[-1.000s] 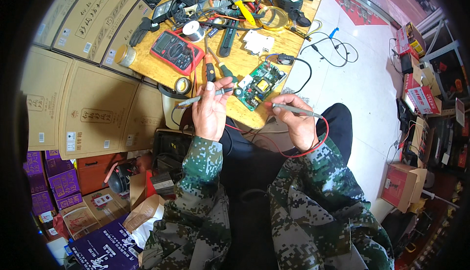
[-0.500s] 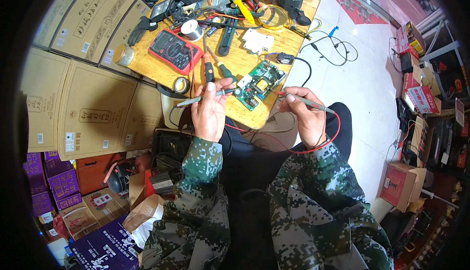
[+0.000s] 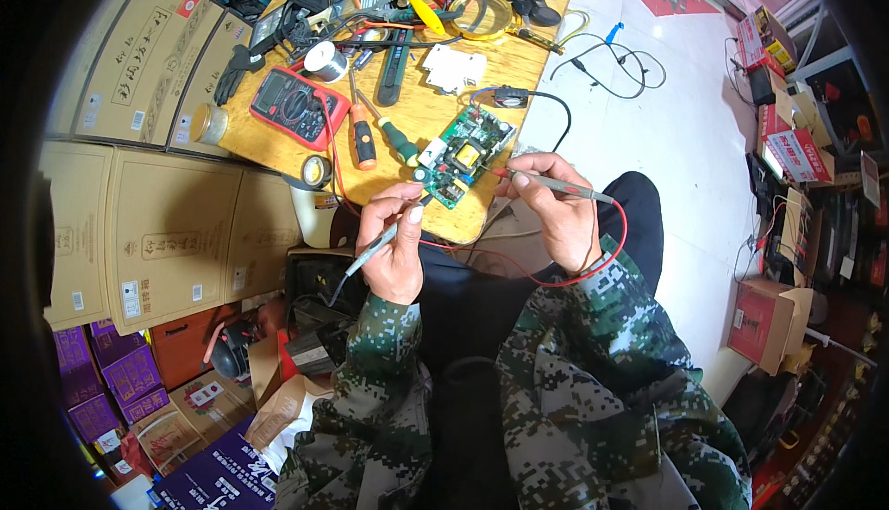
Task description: The person tests a green circuit board using a multimeter, touching the probes to various points on both sides of the board. The person flips the board over multiple times to access different test points.
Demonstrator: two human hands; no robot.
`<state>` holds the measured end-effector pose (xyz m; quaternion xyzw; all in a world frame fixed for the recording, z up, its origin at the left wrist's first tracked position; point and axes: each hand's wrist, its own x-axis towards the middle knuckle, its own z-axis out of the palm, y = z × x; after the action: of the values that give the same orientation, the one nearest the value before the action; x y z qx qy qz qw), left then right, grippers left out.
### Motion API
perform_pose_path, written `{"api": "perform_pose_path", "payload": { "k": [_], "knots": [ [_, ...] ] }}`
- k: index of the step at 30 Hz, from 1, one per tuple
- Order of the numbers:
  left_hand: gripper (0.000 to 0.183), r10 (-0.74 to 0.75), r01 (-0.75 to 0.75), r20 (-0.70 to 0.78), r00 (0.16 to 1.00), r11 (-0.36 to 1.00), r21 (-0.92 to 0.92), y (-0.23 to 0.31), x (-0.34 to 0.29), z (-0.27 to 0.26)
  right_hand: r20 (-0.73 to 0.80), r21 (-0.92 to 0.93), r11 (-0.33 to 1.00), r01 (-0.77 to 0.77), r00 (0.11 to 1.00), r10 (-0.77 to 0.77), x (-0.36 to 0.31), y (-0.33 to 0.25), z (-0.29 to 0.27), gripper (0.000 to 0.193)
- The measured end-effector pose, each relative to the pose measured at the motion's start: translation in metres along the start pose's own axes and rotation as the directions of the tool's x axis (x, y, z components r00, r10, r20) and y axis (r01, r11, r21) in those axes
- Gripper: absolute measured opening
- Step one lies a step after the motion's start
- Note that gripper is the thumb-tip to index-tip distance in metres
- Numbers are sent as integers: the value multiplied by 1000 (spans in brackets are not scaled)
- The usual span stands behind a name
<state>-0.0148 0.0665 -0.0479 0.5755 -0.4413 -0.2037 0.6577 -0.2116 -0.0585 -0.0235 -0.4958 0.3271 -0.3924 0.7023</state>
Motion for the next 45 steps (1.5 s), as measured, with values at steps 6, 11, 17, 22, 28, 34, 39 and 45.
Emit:
{"api": "perform_pose_path", "payload": {
  "k": [6, 11, 17, 22, 28, 34, 39, 45],
  "knots": [
    [15, 84, -89, 34, 996, 978, 190, 0, 0, -1, 10, -24, 1000, 6, 1000, -6, 0, -5, 3, 21],
    [19, 153, -149, 9, 988, 940, 308, 6, 1, 5, 21, -12, 1000, 0, 1000, 0, -2, -4, 4, 19],
    [19, 177, -183, 49, 983, 926, 329, 6, 7, 5, -21, -42, 999, 15, 1000, -16, -1, -6, 8, 19],
    [20, 132, -144, 62, 989, 954, 262, 4, 7, 4, -59, -64, 997, 51, 997, -55, 1, -12, 13, 19],
    [24, 175, -200, 108, 979, 937, 288, 6, 11, 1, -82, -207, 970, 125, 986, -145, 4, -14, 13, 16],
    [26, 241, -307, 217, 946, 881, 359, 14, 19, -4, -34, -153, 985, 82, 996, -88, 4, -16, 8, 13],
    [26, 234, -343, 296, 926, 848, 403, 21, 21, -6, -29, -126, 990, 59, 998, -63, 4, -17, 6, 10],
    [26, 226, -315, 265, 937, 875, 367, 19, 20, -5, -36, -152, 987, 61, 997, -67, 1, -20, 6, 12]
  ]
}}
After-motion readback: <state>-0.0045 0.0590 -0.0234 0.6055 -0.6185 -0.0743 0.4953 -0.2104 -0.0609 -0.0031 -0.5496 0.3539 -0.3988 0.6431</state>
